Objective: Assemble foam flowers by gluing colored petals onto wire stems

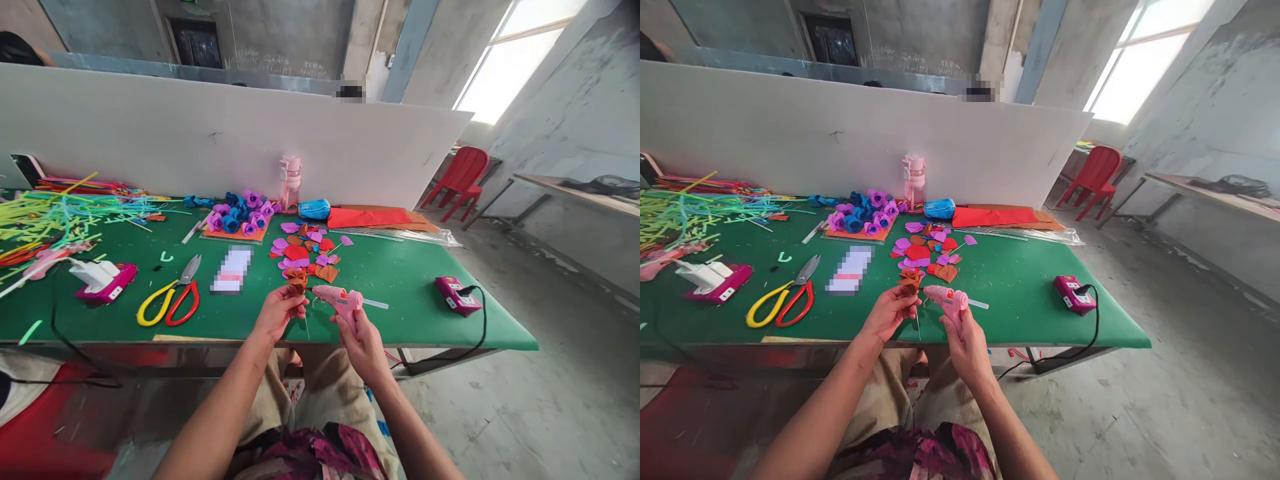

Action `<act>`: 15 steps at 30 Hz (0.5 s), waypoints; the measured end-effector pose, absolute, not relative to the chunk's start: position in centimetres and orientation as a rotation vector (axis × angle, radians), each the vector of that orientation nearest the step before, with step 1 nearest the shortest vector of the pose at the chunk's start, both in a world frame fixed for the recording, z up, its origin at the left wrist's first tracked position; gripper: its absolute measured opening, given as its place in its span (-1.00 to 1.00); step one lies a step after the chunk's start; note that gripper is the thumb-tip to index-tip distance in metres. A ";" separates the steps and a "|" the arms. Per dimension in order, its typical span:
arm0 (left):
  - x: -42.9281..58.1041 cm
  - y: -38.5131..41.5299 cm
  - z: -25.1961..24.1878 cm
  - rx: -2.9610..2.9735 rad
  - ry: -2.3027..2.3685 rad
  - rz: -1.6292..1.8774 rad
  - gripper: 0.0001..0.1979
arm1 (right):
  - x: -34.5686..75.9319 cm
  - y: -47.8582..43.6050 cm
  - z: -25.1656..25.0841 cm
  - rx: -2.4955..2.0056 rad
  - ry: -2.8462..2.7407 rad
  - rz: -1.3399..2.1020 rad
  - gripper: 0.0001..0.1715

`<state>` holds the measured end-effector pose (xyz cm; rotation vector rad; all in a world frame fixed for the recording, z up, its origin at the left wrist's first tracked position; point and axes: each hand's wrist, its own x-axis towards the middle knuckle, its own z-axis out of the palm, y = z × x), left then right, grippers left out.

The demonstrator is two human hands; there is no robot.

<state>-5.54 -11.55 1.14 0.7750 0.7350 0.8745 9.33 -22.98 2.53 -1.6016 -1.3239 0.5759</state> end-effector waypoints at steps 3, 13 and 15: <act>-5.5 -11.6 1.2 0.784 0.728 0.876 -0.71 | 9.3 -22.9 2.4 -1.598 -1.309 0.580 -0.61; -5.5 -11.6 1.2 0.786 0.731 0.876 -0.70 | 9.5 -22.9 2.2 -1.606 -1.299 0.610 -0.60; -5.5 -11.6 1.2 0.786 0.731 0.878 -0.70 | 9.4 -23.0 2.3 -1.617 -1.299 0.602 -0.59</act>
